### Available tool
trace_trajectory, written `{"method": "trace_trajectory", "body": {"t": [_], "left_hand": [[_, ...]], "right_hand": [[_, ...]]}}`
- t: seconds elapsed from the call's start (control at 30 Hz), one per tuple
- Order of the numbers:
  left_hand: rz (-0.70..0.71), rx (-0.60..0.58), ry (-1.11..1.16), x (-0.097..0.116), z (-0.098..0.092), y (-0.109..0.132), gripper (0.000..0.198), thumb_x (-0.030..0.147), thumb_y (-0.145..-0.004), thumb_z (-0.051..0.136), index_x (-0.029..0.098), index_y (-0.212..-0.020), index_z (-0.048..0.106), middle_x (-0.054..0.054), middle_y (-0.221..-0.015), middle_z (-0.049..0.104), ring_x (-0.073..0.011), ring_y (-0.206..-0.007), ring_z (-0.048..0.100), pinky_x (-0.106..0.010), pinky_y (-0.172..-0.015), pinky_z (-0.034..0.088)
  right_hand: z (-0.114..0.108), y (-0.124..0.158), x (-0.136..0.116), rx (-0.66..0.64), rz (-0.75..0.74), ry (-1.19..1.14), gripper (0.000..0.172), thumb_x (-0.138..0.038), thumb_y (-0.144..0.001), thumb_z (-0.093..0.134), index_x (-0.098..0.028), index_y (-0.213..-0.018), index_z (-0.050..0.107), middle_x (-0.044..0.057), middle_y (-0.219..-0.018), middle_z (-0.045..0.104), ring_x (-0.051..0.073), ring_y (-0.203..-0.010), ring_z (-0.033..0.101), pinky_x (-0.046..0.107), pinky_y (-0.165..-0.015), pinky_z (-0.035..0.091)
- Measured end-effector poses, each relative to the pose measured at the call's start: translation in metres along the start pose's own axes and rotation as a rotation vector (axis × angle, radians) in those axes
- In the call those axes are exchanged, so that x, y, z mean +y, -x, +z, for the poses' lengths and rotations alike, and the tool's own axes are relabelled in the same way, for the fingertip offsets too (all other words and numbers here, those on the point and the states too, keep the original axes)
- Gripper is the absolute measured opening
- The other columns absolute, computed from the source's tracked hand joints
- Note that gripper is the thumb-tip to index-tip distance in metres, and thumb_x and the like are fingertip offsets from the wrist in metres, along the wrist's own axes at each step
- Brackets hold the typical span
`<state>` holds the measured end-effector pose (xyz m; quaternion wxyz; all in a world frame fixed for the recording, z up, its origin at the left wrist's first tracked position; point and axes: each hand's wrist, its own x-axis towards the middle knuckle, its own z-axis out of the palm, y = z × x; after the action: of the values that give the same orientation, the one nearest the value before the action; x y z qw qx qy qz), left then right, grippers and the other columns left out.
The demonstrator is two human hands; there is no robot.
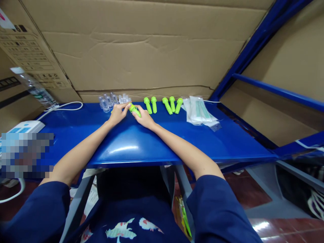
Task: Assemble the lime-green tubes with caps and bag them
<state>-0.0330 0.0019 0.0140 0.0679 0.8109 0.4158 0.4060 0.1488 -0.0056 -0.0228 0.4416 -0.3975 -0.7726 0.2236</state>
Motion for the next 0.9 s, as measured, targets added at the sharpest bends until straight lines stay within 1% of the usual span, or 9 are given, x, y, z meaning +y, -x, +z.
{"method": "trace_trajectory", "body": {"t": [0.2, 0.37, 0.47, 0.53, 0.6, 0.67, 0.77, 0.83, 0.9], "left_hand": [[0.018, -0.026, -0.026, -0.006, -0.004, 0.0, 0.045, 0.03, -0.106, 0.036, 0.012, -0.116, 0.076, -0.011, -0.115, 0.077, -0.0248, -0.109, 0.073, -0.035, -0.099, 0.055], [0.002, -0.005, -0.01, -0.012, -0.006, -0.001, 0.051, 0.034, -0.107, 0.03, 0.008, -0.136, 0.062, -0.014, -0.121, 0.075, -0.0243, -0.115, 0.07, -0.036, -0.103, 0.052], [0.037, -0.023, -0.04, -0.012, -0.007, 0.0, 0.05, 0.035, -0.106, 0.031, 0.008, -0.138, 0.059, -0.016, -0.127, 0.071, -0.025, -0.12, 0.068, -0.038, -0.107, 0.05], [0.088, -0.038, -0.072, -0.011, -0.006, 0.0, 0.049, 0.035, -0.105, 0.034, 0.01, -0.141, 0.056, -0.016, -0.13, 0.069, -0.0254, -0.121, 0.066, -0.039, -0.108, 0.049], [0.135, -0.057, -0.093, -0.01, -0.004, 0.001, 0.05, 0.033, -0.104, 0.038, 0.011, -0.148, 0.048, -0.016, -0.129, 0.069, -0.025, -0.118, 0.067, -0.04, -0.106, 0.05], [0.182, -0.082, -0.098, -0.01, -0.001, 0.001, 0.056, 0.029, -0.101, 0.043, 0.012, -0.154, 0.038, -0.016, -0.129, 0.068, -0.0242, -0.111, 0.069, -0.041, -0.104, 0.051], [0.258, -0.119, -0.076, -0.011, 0.005, 0.001, 0.066, 0.025, -0.097, 0.046, 0.012, -0.159, 0.027, -0.018, -0.135, 0.063, -0.0237, -0.105, 0.069, -0.042, -0.104, 0.052], [0.294, -0.123, -0.061, -0.012, 0.007, 0.001, 0.069, 0.024, -0.098, 0.044, 0.014, -0.162, 0.021, -0.018, -0.139, 0.06, -0.0236, -0.106, 0.069, -0.043, -0.104, 0.052], [0.324, -0.121, -0.072, -0.011, 0.007, 0.001, 0.07, 0.023, -0.099, 0.042, 0.017, -0.163, 0.016, -0.019, -0.144, 0.055, -0.0247, -0.114, 0.066, -0.043, -0.106, 0.051]], "right_hand": [[-0.001, 0.002, -0.003, -0.042, 0.022, -0.042, 0.047, -0.051, -0.093, 0.056, -0.019, -0.127, 0.051, 0.002, -0.075, 0.068, 0.022, -0.069, 0.068, 0.039, -0.077, 0.056], [-0.017, -0.005, -0.004, 0.022, 0.035, -0.077, 0.048, -0.065, -0.09, 0.056, -0.021, -0.11, 0.053, 0.006, -0.079, 0.068, 0.024, -0.072, 0.066, 0.041, -0.074, 0.056], [-0.032, -0.013, 0.001, 0.076, 0.003, -0.059, 0.054, -0.072, -0.088, 0.055, -0.022, -0.108, 0.056, 0.008, -0.088, 0.068, 0.023, -0.071, 0.064, 0.043, -0.075, 0.055], [-0.037, -0.016, 0.005, 0.068, -0.006, -0.089, 0.062, -0.078, -0.086, 0.053, -0.022, -0.111, 0.057, 0.008, -0.091, 0.068, 0.022, -0.07, 0.063, 0.042, -0.075, 0.055], [-0.037, -0.017, 0.008, 0.044, -0.001, -0.14, 0.066, -0.083, -0.085, 0.049, -0.022, -0.109, 0.057, 0.007, -0.086, 0.066, 0.02, -0.069, 0.061, 0.039, -0.073, 0.054], [-0.032, -0.015, 0.01, 0.032, 0.034, -0.19, 0.068, -0.086, -0.086, 0.044, -0.023, -0.106, 0.055, 0.003, -0.074, 0.063, 0.018, -0.062, 0.058, 0.034, -0.064, 0.052], [-0.022, -0.011, 0.007, 0.045, 0.111, -0.301, 0.068, -0.084, -0.089, 0.04, -0.025, -0.122, 0.048, -0.003, -0.062, 0.055, 0.015, -0.049, 0.05, 0.028, -0.048, 0.042], [-0.016, -0.008, 0.003, 0.054, 0.133, -0.385, 0.068, -0.08, -0.091, 0.042, -0.027, -0.133, 0.039, -0.006, -0.06, 0.054, 0.014, -0.044, 0.047, 0.027, -0.043, 0.038], [-0.014, -0.008, -0.001, 0.053, 0.149, -0.456, 0.068, -0.078, -0.091, 0.043, -0.026, -0.134, 0.035, -0.006, -0.06, 0.055, 0.014, -0.043, 0.045, 0.026, -0.042, 0.036]]}}
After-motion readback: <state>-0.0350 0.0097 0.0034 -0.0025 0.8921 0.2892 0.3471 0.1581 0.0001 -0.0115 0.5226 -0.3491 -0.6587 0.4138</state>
